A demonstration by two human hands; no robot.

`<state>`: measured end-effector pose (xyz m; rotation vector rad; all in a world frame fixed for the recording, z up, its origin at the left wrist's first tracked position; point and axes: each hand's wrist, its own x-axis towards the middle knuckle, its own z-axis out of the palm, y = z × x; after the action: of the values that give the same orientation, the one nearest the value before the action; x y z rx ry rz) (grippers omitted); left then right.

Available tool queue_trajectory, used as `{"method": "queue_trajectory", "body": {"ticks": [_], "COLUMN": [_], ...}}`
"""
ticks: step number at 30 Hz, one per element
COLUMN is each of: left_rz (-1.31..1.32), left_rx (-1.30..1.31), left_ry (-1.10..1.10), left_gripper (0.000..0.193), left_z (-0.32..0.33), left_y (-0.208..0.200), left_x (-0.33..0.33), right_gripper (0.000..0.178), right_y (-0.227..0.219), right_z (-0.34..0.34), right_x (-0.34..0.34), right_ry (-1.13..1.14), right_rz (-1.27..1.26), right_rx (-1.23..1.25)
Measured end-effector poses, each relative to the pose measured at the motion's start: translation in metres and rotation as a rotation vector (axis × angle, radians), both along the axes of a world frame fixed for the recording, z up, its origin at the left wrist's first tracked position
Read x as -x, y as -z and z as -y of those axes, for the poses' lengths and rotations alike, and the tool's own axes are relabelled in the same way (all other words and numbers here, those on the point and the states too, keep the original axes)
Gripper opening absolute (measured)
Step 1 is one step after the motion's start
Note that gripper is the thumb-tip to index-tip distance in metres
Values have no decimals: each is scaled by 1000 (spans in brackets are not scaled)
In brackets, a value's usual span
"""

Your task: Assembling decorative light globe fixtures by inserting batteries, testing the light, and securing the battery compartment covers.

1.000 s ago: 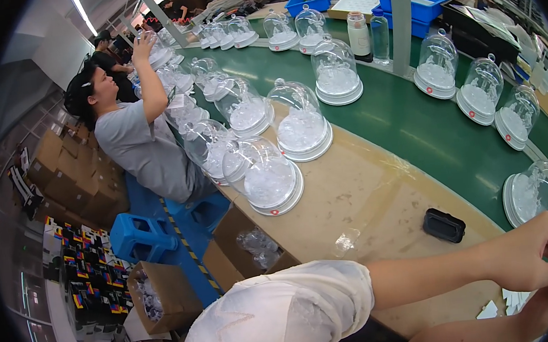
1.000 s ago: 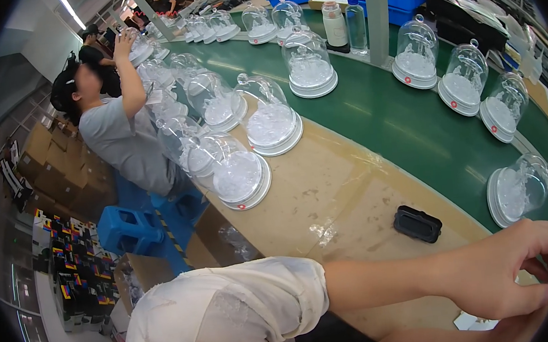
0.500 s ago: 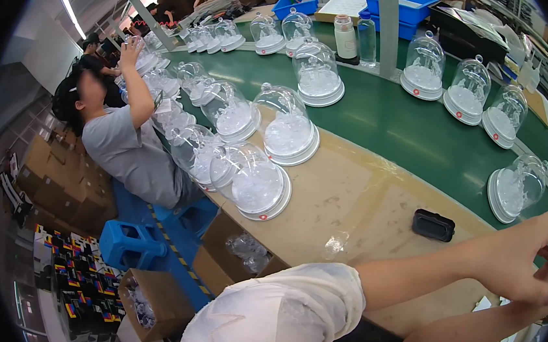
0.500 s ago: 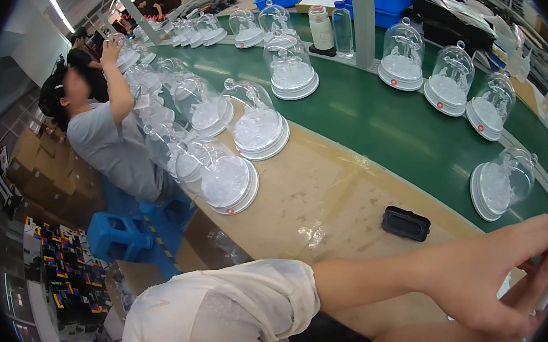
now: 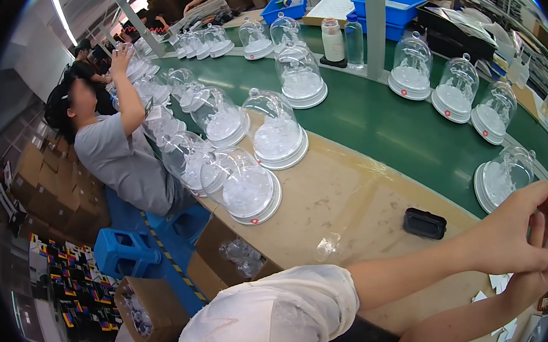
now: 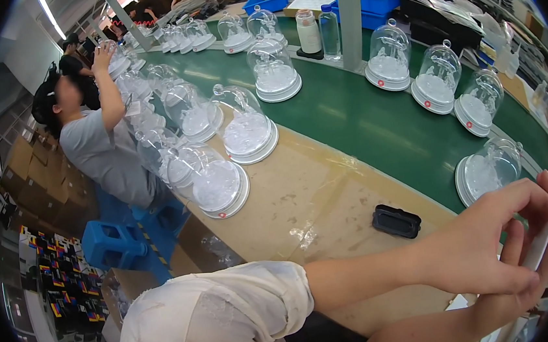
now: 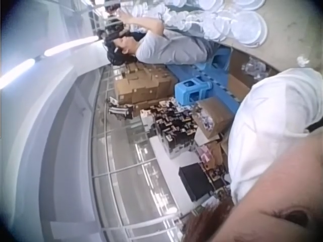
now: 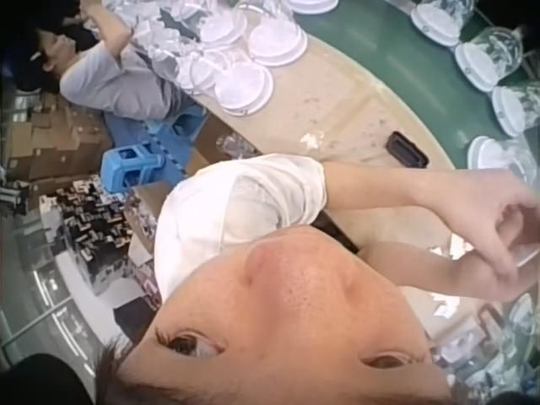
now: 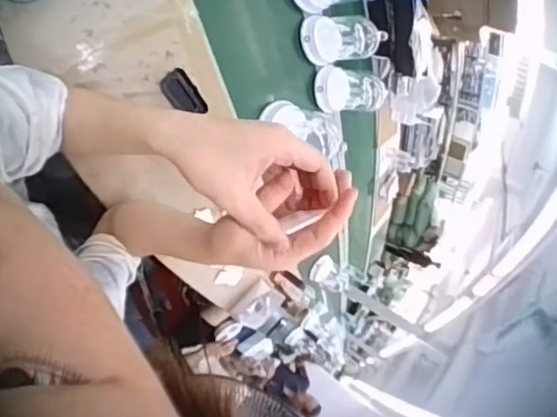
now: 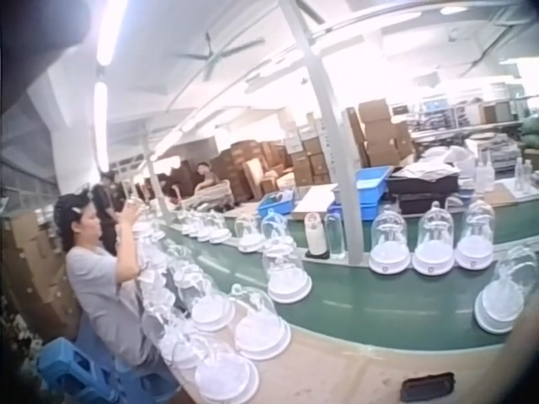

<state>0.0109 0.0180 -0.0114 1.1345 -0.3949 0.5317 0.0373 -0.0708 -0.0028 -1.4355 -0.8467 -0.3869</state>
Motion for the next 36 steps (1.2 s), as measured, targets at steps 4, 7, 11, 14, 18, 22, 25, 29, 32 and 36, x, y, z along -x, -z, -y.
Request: {"method": "queue_trajectory", "body": {"ticks": [4,7,11,14,18,22,25,29,32,36], "left_rz": [-4,14,57,125,142,123,94,95,74,47], "left_rx": [81,176,223,162,178,194,201,197,195,195], "left_ry": [49,54,97,87,73,73,57,8,5,22], "left_gripper": [53,51,56,66,76,73,72,70,69,65], "left_z": [-7,-11,-9,-6,-2,-7,-10,-8,-7,-9], "left_y": [-10,-10,-6,-2,-1,-6,-4,-4,-6,-7], "left_x": [7,8,2,-4,-4,-2,-2,-2,0,5], "right_gripper": [44,40,34,35,35,38,37,35,35,39], "right_y": [-1,2,5,9,9,8,6,8,6,2], "right_z": [8,14,24,31,30,24,16,16,21,24], "right_x": [-4,-5,-16,-23,-19,-16,-9,-9,-15,-10], "right_ry": [-39,98,103,27,-87,24,19,37,13,115], "right_rz": [25,184,311,295,150,152,133,113,295,370], "right_rx": [-28,108,209,83,-12,59,82,42,62,176]}}
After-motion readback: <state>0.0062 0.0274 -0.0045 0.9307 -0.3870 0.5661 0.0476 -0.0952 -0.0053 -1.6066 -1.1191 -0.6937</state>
